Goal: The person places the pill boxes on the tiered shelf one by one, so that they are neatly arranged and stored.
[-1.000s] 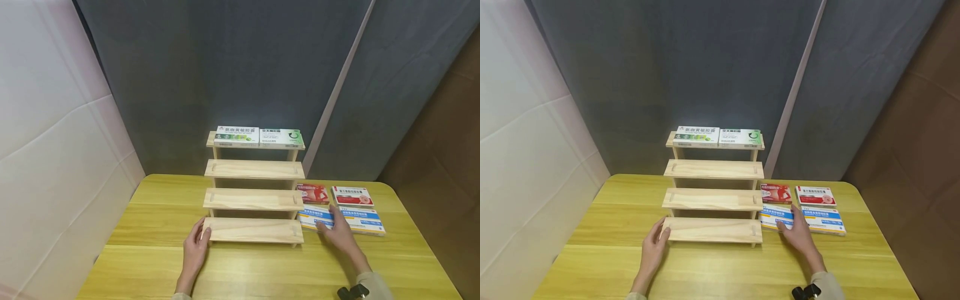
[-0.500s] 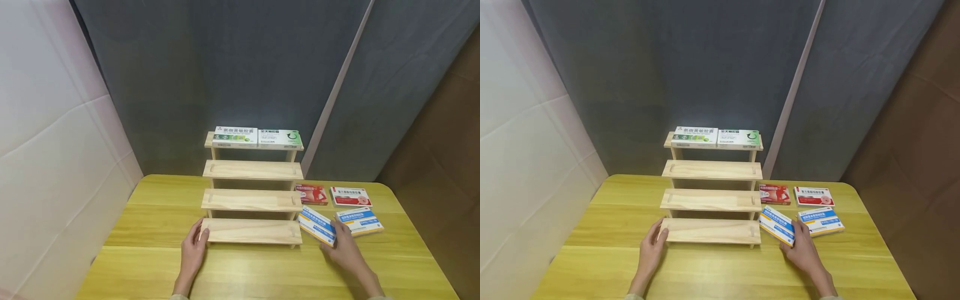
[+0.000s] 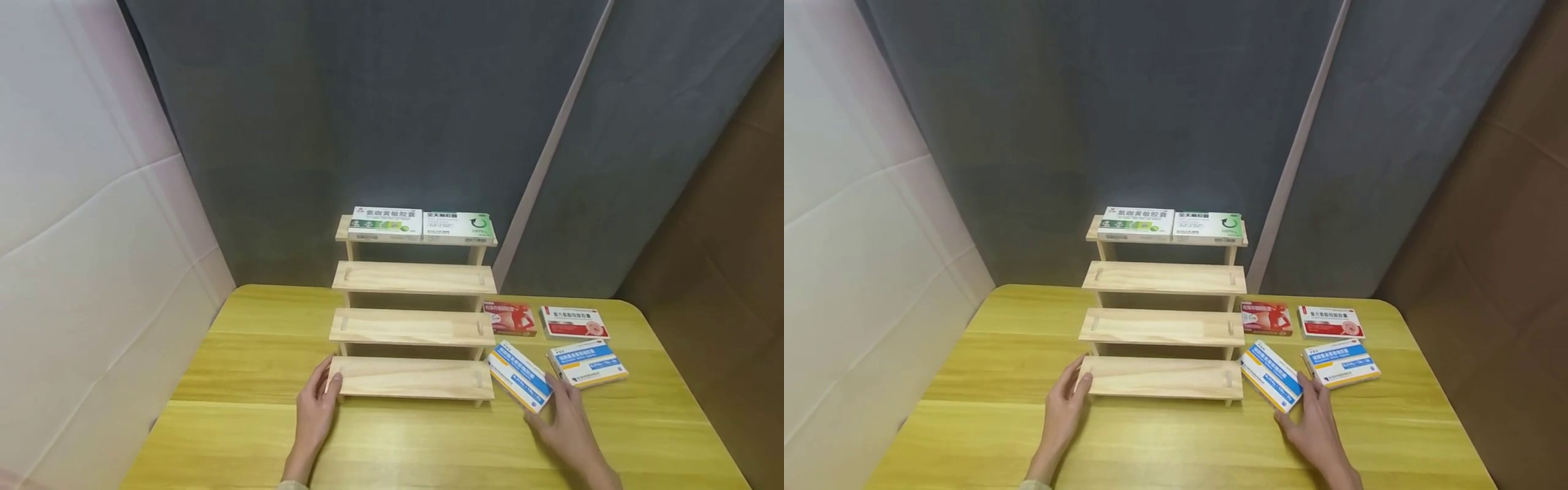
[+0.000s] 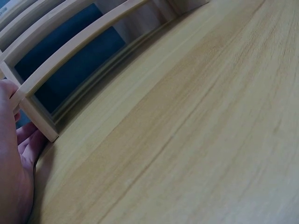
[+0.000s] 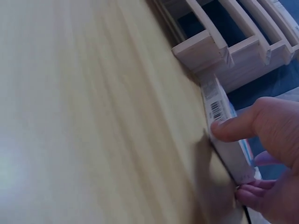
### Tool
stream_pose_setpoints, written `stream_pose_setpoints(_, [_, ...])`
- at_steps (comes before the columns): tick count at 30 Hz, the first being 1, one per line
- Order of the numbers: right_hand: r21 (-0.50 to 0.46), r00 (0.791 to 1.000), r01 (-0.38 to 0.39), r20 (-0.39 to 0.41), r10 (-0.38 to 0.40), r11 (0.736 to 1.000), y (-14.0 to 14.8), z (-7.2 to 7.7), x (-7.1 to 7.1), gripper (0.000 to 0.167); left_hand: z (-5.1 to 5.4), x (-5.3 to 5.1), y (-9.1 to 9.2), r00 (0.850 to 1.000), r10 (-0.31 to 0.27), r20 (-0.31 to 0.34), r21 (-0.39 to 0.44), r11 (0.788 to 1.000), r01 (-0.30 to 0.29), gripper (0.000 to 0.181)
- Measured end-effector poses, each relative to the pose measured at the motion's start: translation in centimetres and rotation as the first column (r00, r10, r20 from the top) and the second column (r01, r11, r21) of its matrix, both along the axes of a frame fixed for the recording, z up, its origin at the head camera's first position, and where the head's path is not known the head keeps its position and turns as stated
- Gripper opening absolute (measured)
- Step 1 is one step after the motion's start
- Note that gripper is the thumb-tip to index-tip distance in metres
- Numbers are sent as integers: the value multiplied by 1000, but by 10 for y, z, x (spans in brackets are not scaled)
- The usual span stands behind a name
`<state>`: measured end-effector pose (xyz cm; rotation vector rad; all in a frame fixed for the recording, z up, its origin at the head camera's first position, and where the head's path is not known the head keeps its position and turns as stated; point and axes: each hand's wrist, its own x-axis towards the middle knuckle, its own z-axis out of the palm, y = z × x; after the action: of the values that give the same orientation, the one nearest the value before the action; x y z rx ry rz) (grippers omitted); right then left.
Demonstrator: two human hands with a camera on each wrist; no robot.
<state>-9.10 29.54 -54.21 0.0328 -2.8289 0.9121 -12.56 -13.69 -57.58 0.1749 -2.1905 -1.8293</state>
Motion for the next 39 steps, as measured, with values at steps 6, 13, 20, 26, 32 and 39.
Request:
stream_pose_setpoints(6, [-67,994,61,-88,-66,996,1,-8,6,85,-1,0,0,1000,0,5,-5,1000,0,44])
stream_pose_setpoints(13, [-245,978,199,-8,-207,949,4,-6,10,89,-1,-1,0,1000,-4,-2,3,1000,4,43])
stream_pose_setpoints(20, [-361,949,281,-32,-313,889,8,-6,15,89,-1,-1,0,1000,-2,1,9,1000,2,44])
stream_pose_setpoints(26, [-401,935,322,-8,-355,858,6,-1,18,91,-2,-1,0,1000,-3,0,6,1000,3,44])
stream_pose_setpoints(32, [-553,928,321,21,-372,769,4,7,14,91,-2,0,0,1000,-5,7,9,1000,5,44])
stream_pose_setpoints(39, [-783,926,245,14,-378,572,0,20,9,90,-2,-1,0,1000,-4,1,16,1000,4,43])
